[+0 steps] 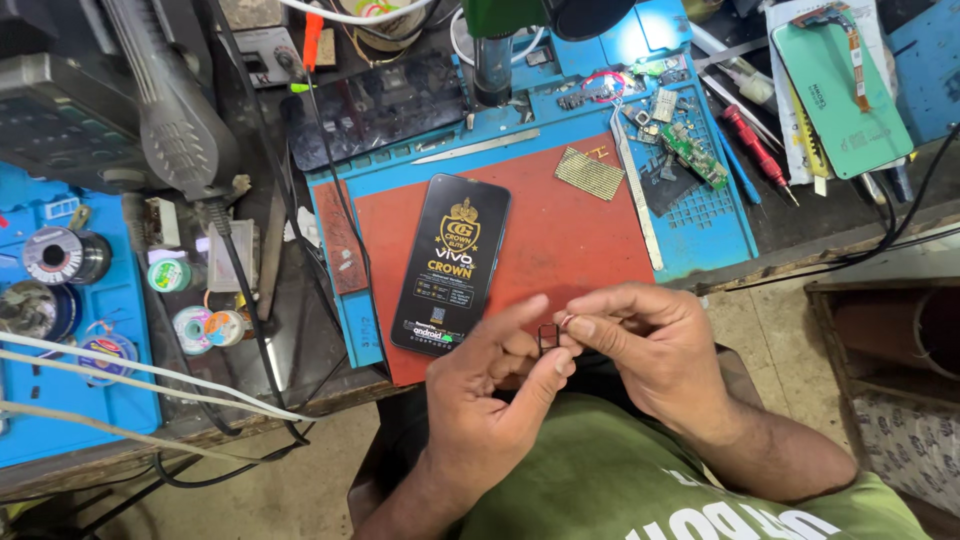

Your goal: The person handles a smartphone, removes the back cover, applies adhesive to the frame, and uses a metal tool to pry and clean the internal edges. The person then reattaches the back cover and inspects the device.

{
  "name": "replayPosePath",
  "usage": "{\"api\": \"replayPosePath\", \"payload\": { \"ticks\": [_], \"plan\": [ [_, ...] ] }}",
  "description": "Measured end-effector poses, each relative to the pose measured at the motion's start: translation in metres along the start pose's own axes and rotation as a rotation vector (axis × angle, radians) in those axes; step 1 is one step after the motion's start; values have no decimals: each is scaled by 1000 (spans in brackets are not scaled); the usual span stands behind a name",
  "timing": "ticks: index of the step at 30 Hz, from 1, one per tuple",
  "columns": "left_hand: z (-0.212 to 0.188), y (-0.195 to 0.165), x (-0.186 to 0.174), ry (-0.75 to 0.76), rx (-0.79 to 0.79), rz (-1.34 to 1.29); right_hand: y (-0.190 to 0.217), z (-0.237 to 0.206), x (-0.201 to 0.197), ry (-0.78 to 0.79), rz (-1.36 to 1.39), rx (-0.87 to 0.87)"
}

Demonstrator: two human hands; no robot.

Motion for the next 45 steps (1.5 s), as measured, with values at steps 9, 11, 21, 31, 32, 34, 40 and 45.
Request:
{"api": "replayPosePath", "payload": {
  "ticks": [9,11,21,31,32,34,40,45],
  "plan": [
    [6,5,-12,15,-32,-100,-6,14,3,8,86,84],
    [9,9,-12,14,-17,-76,-10,16,-1,9,86,85],
    [17,9,-8,-27,22,51,-10,22,-6,65,95,79],
    [18,9,-10,-38,-19,78,6,26,-7,109,-55,-118],
    [18,9,-10,-41,-21,77,6,27,-8,128,-68,-138],
    [20,11,-13,-49,-11,97,5,31,-11,141,-72,-158],
    [27,17,-23,-65,33,122,-14,46,-25,59,-16,-54],
    [32,14,-25,-83,85,192,-17,50,-23,25,-21,26]
  ]
}}
Point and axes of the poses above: each hand's wrist, its own z-axis towards the middle knuckle, its own x-axis out of the palm, y = z × x, the point moved 5 cm from there along z, towards the middle knuckle, and after that the axes turned 7 degrees about y, right-handed, at the moved point
